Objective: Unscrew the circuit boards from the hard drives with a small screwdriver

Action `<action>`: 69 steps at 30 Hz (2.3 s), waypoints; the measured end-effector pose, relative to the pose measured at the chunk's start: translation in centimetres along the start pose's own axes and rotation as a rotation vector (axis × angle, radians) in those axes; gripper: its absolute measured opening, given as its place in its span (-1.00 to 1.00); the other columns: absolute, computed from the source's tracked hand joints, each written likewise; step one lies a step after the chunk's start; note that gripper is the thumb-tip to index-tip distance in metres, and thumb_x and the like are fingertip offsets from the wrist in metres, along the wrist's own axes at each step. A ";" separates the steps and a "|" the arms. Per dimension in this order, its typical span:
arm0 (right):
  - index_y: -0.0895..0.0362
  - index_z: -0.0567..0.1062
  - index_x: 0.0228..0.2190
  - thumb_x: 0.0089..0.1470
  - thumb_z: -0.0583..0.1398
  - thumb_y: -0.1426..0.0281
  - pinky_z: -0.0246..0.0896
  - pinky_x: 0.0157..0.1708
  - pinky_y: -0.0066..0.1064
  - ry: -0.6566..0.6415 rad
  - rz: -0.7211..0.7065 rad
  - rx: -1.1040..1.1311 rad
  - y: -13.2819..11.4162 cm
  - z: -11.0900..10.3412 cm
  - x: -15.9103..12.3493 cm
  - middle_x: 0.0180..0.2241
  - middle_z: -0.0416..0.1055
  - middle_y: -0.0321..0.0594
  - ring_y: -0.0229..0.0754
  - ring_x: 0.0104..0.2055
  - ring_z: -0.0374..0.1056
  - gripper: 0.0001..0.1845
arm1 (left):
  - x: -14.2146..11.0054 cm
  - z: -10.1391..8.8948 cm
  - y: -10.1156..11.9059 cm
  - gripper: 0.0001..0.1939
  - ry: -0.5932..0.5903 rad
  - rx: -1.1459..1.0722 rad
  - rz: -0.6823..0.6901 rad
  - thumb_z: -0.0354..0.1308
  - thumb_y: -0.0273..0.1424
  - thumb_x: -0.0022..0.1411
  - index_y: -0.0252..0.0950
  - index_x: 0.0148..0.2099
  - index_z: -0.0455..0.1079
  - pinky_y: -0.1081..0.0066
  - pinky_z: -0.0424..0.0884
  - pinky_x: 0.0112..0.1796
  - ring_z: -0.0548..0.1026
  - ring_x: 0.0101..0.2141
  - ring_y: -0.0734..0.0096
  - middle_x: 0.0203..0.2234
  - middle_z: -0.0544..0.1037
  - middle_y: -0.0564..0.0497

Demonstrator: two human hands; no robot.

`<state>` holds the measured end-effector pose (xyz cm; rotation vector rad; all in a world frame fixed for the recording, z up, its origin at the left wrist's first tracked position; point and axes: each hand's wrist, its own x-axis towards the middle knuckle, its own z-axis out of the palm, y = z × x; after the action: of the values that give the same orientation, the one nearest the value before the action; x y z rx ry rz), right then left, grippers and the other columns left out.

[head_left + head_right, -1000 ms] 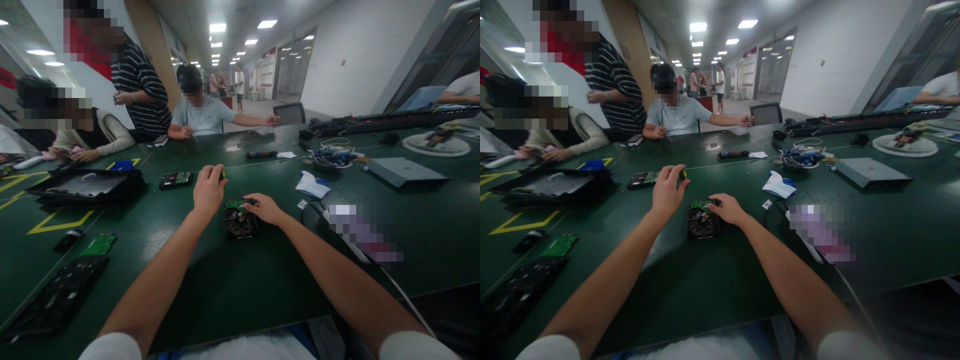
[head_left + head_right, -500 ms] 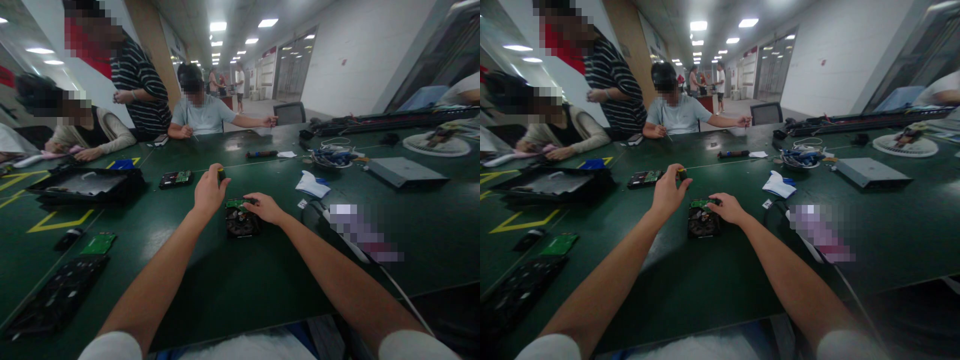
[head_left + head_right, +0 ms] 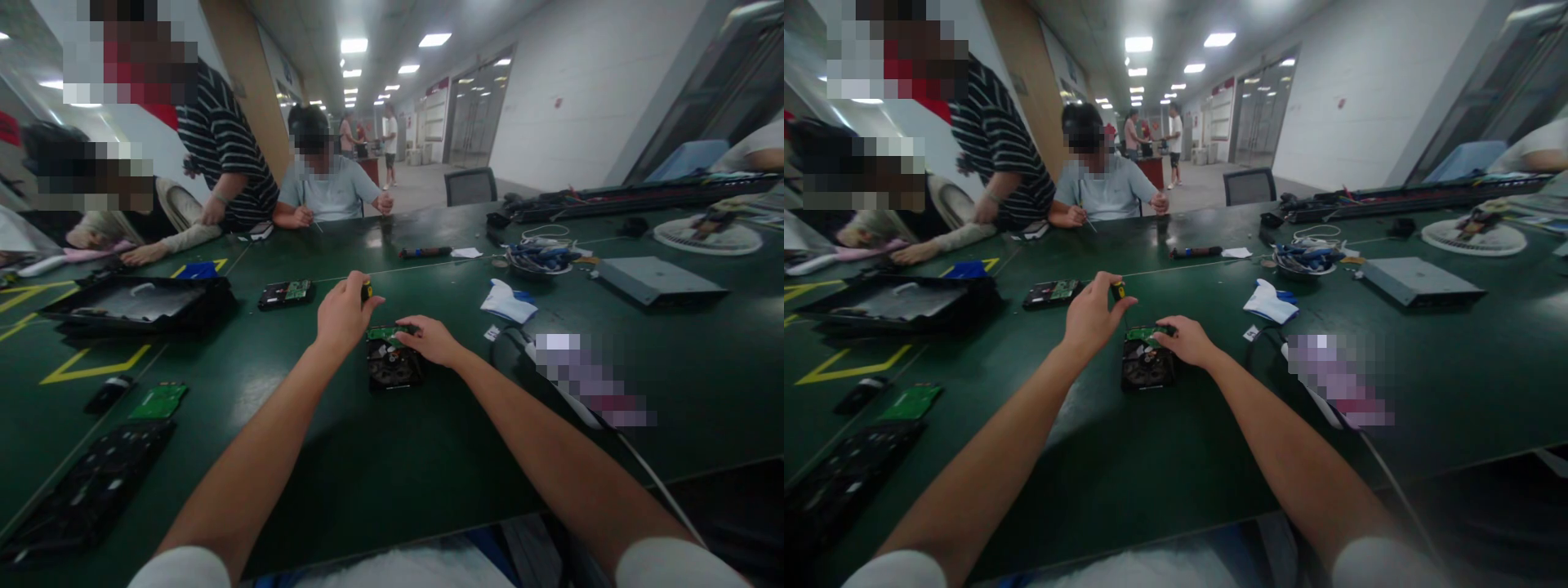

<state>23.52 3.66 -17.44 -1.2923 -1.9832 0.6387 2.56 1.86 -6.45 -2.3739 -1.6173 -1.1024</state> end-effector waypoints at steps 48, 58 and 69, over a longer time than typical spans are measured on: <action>0.11 0.59 0.03 0.21 0.29 0.19 0.32 -0.22 -0.32 0.020 -0.013 0.033 0.3 0.2 0.0 -0.04 0.54 -0.09 -0.26 -0.35 0.35 -0.59 | 0.2 0.3 -0.8 -0.67 0.110 -0.070 0.007 0.13 -0.55 0.34 -0.24 0.12 0.42 0.20 0.47 0.05 0.51 0.07 0.15 0.07 0.50 -0.19; 0.12 0.59 0.04 0.22 0.28 0.18 0.30 -0.21 -0.31 0.004 -0.012 0.027 0.2 0.1 0.0 -0.02 0.53 -0.08 -0.25 -0.34 0.35 -0.57 | 0.0 1.2 -1.4 -0.57 0.059 -0.078 -0.119 0.22 -0.30 0.37 -0.26 0.19 0.21 0.12 0.50 -0.05 0.60 -0.05 0.06 0.03 0.57 -0.25; 0.11 0.58 0.05 0.22 0.28 0.15 0.32 -0.22 -0.30 0.007 0.000 0.018 0.2 0.1 0.0 -0.03 0.54 -0.09 -0.25 -0.35 0.35 -0.56 | 0.0 0.8 -1.3 -0.58 0.112 0.045 -0.027 0.09 -0.56 0.35 -0.21 0.22 0.34 0.12 0.39 0.16 0.44 0.15 0.08 0.12 0.49 -0.19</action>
<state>23.56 3.70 -17.69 -1.2820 -1.9677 0.6492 1.94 2.78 -7.47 -2.2256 -1.6242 -1.1678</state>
